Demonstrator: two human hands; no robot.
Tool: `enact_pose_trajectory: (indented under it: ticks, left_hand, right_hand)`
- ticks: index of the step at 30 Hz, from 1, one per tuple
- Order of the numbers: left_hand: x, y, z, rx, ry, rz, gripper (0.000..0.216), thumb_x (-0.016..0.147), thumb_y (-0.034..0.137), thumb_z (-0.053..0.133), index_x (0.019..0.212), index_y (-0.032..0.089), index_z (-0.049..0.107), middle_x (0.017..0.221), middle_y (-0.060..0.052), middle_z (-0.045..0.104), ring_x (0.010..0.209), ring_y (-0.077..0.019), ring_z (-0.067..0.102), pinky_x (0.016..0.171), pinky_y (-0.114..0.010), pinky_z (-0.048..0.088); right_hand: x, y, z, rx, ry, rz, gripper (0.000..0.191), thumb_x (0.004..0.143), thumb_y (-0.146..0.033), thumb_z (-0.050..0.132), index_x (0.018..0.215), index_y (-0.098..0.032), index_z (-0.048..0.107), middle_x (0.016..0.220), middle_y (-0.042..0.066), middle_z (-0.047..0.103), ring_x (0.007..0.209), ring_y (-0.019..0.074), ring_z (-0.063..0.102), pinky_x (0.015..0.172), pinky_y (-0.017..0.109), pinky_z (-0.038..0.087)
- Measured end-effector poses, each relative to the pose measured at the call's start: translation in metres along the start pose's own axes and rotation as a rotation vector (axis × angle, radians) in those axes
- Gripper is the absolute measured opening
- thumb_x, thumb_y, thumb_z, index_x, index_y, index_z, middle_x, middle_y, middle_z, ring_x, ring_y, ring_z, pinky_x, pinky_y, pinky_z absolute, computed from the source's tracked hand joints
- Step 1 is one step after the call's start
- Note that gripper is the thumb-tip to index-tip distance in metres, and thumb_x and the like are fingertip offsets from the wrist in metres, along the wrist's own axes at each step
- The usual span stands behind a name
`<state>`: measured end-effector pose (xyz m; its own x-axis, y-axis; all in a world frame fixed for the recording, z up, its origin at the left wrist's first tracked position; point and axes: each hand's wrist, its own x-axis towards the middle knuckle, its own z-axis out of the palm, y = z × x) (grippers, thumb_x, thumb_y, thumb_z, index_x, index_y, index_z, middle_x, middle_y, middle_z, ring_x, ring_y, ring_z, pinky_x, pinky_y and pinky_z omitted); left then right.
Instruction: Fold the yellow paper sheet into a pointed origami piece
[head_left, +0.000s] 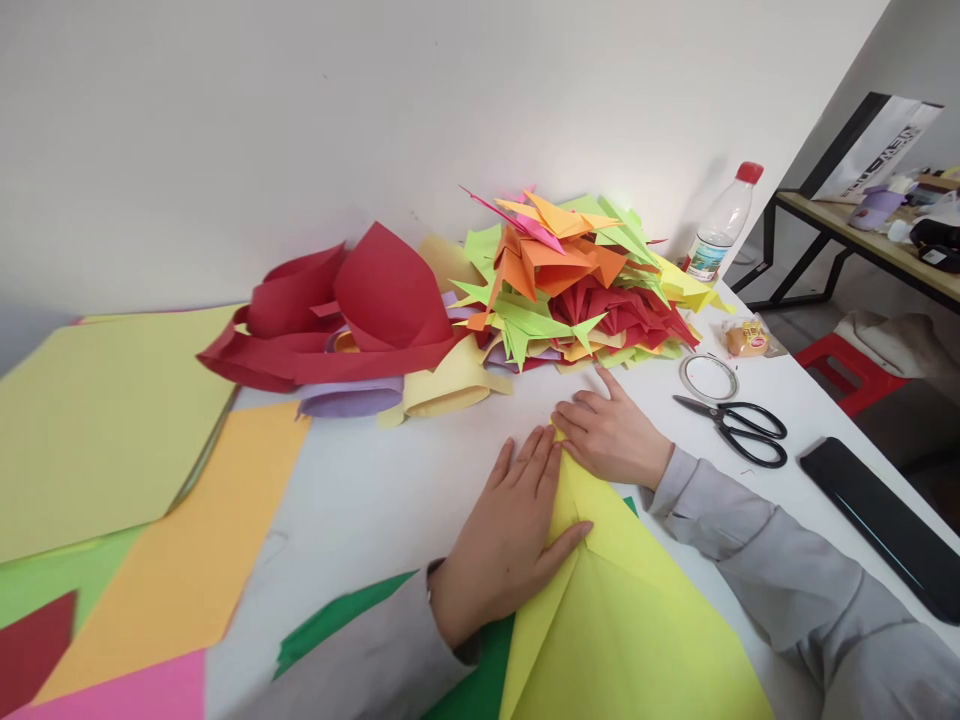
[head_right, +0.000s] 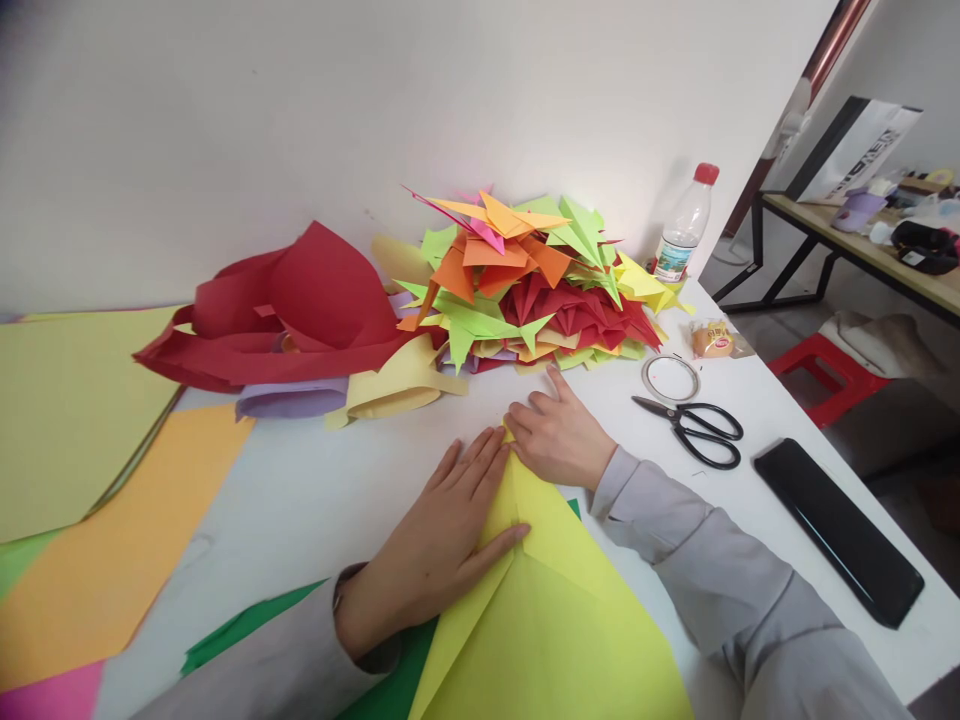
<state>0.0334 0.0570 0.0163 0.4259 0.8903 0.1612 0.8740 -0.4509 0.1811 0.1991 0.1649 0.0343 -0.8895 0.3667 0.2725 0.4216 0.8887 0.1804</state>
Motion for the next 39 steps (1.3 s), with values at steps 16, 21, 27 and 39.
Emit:
enact_pose_trajectory:
  ticks: [16,21,27,39]
  left_hand:
    - [0.000,0.004,0.011,0.050,0.051,-0.053,0.058,0.098,0.035,0.024,0.143,0.000,0.037,0.151,-0.022,0.036,0.145,-0.0303,0.025,0.117,-0.053,0.022]
    - [0.001,0.008,0.014,0.061,0.054,-0.082,0.060,0.098,0.036,0.023,0.143,-0.001,0.037,0.152,-0.024,0.034,0.144,-0.0320,0.025,0.116,-0.054,0.025]
    - [0.001,0.011,0.012,0.094,0.059,-0.069,0.065,0.097,0.041,0.024,0.141,-0.004,0.038,0.151,-0.026,0.034,0.144,-0.0355,0.025,0.114,-0.057,0.026]
    - [0.001,0.011,0.015,0.171,0.088,-0.051,0.072,0.096,0.050,0.026,0.140,-0.005,0.040,0.148,-0.028,0.039,0.141,-0.0373,0.031,0.113,-0.055,0.027]
  right_hand:
    - [0.000,-0.003,0.004,0.012,-0.009,0.032,0.031,0.097,-0.026,0.043,0.114,-0.012,0.065,0.107,0.012,0.065,0.098,0.0263,0.054,0.114,0.063,0.016]
    - [0.001,-0.004,0.004,-0.016,-0.024,0.028,0.032,0.097,-0.021,0.040,0.113,-0.011,0.066,0.106,0.012,0.065,0.096,0.0268,0.054,0.113,0.064,0.018]
    - [0.001,-0.005,0.003,-0.010,-0.022,0.036,0.031,0.097,-0.021,0.041,0.113,-0.012,0.066,0.106,0.011,0.065,0.095,0.0265,0.054,0.113,0.063,0.019]
    - [0.001,-0.004,0.004,0.016,-0.023,0.046,0.032,0.096,-0.023,0.042,0.113,-0.010,0.066,0.108,0.013,0.065,0.098,0.0277,0.053,0.109,0.061,0.025]
